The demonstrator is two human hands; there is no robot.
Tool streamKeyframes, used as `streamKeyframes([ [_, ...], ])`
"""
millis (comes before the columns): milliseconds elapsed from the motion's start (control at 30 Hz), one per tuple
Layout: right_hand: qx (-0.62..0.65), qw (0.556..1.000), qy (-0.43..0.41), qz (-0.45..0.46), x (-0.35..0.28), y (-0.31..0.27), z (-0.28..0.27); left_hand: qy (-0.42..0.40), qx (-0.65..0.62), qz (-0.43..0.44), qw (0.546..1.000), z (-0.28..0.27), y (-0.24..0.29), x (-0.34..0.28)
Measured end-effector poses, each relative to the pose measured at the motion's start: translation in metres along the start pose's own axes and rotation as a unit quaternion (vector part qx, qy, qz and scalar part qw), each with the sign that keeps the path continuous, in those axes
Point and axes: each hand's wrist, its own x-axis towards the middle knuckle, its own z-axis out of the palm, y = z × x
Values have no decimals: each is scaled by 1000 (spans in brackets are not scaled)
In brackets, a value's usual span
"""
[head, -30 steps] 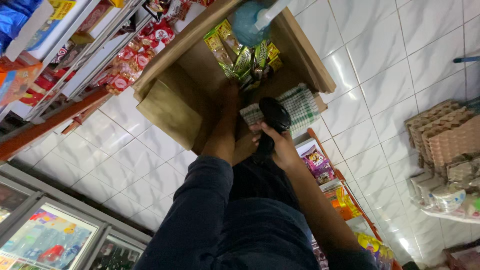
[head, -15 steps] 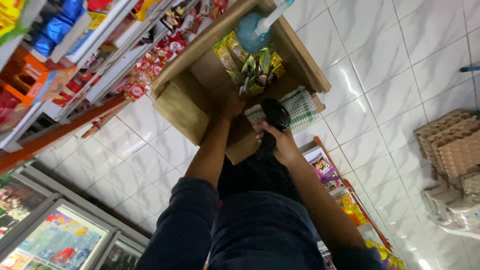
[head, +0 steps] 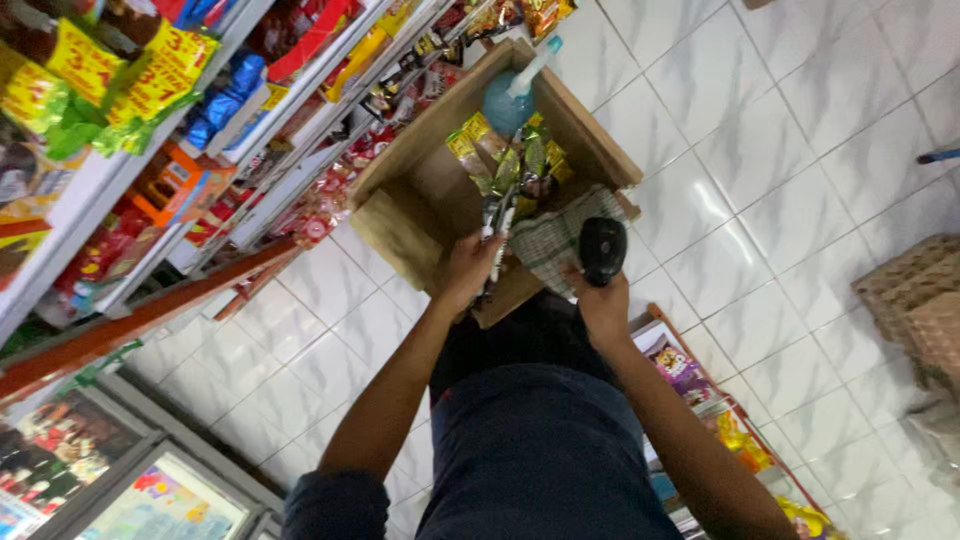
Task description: The person scans several food packages with a handheld scanner and places them into a cardboard box, then wipes a shelf with a cloth while holding a spray bottle.
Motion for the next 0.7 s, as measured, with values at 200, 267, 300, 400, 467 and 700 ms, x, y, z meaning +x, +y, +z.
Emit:
streamKeyframes([
  [200,-308,915,167,-202,21,45,23,-1,-17,74,997,27,-32,4],
  [267,-264,920,197,-211,21,53,37,0,-45,69,997,23,-34,1],
  [300,-246,920,214,-218,19,52,34,-7,-66,63,996,27,-35,1],
  [400,-200,933,201,-220,5,25,23,-17,-82,93,992,35,-31,1],
  [467,-67,984,156,-59,-14,-1,22,-20,-82,119,989,31,-25,-15],
  [700,-52,986,35,-152,-78,-64,30,-29,-117,174,977,13,22,-56],
])
